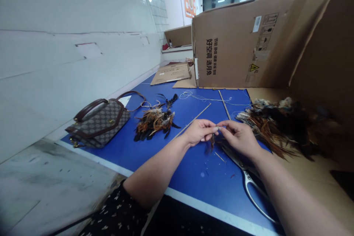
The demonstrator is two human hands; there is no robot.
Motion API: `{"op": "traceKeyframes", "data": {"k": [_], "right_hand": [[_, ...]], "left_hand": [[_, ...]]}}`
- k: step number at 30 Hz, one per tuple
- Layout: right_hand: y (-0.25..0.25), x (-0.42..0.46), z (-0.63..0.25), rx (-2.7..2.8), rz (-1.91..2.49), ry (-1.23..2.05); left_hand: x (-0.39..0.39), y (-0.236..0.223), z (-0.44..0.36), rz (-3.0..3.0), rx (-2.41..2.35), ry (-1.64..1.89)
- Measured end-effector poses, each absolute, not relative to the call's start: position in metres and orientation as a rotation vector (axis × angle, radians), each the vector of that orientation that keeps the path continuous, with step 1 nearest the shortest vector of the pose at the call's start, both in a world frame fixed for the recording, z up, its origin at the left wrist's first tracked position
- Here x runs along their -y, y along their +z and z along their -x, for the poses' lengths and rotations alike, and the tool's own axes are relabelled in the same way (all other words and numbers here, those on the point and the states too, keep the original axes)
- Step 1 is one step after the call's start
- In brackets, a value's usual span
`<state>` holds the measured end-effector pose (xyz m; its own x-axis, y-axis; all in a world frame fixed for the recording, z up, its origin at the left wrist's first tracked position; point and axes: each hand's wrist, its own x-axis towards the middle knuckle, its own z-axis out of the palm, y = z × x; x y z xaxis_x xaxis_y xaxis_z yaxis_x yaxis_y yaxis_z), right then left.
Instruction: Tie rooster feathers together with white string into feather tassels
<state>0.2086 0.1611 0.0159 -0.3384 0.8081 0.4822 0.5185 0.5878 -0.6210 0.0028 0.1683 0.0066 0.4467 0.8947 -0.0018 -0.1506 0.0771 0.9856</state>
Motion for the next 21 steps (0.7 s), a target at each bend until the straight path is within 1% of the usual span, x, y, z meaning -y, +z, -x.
{"op": "traceKeyframes", "data": {"k": [4,7,16,21], "right_hand": [[0.011,-0.159,-0.202,1.875,1.061,0.368],[0.008,-0.157,-0.199,1.878,1.051,0.331],[-0.003,-0.163,-0.201,1.962,0.928,0.341],[0.003,-0.159,-0.201,1.987,0.966,0.42]], "left_hand": [[-0.168,0.006,-0.005,-1.185,-0.783,0.994],[-0.167,0.006,-0.007,-1.119,-0.772,1.035],[-0.168,0.002,-0.011,-1.113,-0.832,1.102],[-0.168,0.0,-0.013,-1.142,-0.849,1.139]]}}
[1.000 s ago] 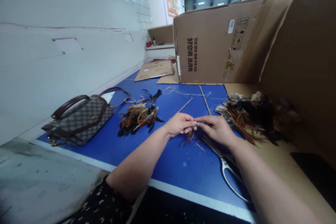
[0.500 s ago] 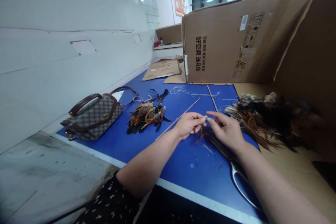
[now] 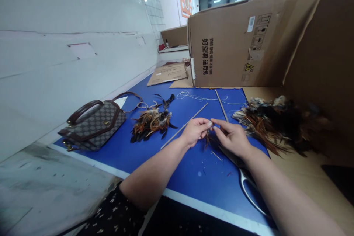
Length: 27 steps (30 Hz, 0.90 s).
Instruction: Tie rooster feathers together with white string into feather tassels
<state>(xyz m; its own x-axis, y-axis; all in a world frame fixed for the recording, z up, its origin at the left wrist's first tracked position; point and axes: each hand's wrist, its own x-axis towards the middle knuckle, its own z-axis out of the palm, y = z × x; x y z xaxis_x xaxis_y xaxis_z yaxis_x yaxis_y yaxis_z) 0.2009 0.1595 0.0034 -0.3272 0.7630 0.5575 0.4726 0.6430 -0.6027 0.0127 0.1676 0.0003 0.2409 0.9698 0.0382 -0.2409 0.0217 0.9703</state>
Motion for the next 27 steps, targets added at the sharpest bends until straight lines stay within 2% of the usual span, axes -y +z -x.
{"op": "traceKeyframes", "data": {"k": [10,15,20,27], "right_hand": [[0.011,-0.172,-0.219,1.913,1.128,0.503],[0.009,-0.179,-0.231,2.168,1.222,0.561],[0.003,-0.182,-0.237,2.483,1.312,0.404],[-0.006,-0.188,-0.233,2.392,1.256,0.397]], "left_hand": [[-0.183,-0.004,-0.008,-1.037,-0.927,1.533],[-0.19,-0.004,-0.004,-0.901,-0.855,1.573],[-0.189,-0.001,-0.006,-0.798,-0.823,1.613],[-0.181,-0.001,-0.012,-0.853,-0.78,1.517]]}}
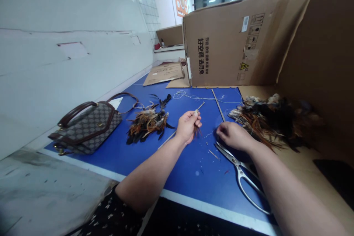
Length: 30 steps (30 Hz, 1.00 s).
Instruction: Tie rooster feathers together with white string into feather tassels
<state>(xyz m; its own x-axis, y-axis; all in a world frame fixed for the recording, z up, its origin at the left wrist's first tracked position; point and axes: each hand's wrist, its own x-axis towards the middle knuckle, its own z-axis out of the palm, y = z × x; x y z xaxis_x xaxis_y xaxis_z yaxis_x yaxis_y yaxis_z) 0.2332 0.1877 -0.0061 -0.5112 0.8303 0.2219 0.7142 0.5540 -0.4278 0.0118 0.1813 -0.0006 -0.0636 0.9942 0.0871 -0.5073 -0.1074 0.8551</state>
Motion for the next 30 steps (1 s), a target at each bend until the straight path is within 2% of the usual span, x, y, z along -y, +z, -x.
{"op": "traceKeyframes", "data": {"k": [9,18,30], "right_hand": [[0.004,-0.183,-0.22,1.852,1.122,0.695],[0.002,-0.172,-0.202,1.728,0.995,0.887],[0.001,-0.173,-0.206,1.694,1.053,0.722]], "left_hand": [[-0.172,-0.009,-0.02,-0.955,-0.807,1.297],[-0.162,-0.01,-0.032,-0.867,-0.795,1.174],[-0.166,-0.013,-0.028,-0.928,-0.77,1.231]]}}
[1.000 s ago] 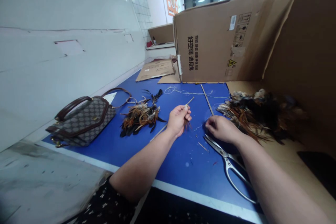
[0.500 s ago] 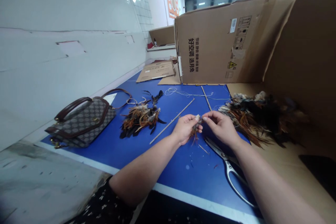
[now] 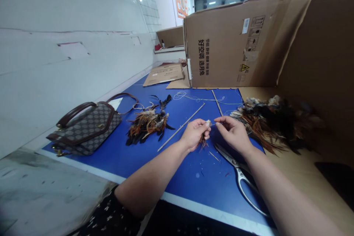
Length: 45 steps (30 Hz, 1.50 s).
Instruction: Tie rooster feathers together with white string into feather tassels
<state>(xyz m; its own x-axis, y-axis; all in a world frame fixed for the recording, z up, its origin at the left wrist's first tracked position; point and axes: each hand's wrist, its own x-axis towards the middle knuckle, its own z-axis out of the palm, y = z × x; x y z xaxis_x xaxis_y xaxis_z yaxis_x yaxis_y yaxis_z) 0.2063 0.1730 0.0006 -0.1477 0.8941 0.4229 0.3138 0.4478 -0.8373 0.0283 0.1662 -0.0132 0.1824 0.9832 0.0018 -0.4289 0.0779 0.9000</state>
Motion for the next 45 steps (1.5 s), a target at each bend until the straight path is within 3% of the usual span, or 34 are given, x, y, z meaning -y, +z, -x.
{"op": "traceKeyframes", "data": {"k": [8,45], "right_hand": [[0.0071,-0.1671,-0.2055,1.749,1.05,0.85],[0.006,-0.1729,-0.2013,1.599,1.071,0.75]], "left_hand": [[-0.166,-0.0127,-0.0271,-0.948,-0.774,1.229],[-0.166,-0.0116,-0.0245,-1.031,-0.938,1.27]]}}
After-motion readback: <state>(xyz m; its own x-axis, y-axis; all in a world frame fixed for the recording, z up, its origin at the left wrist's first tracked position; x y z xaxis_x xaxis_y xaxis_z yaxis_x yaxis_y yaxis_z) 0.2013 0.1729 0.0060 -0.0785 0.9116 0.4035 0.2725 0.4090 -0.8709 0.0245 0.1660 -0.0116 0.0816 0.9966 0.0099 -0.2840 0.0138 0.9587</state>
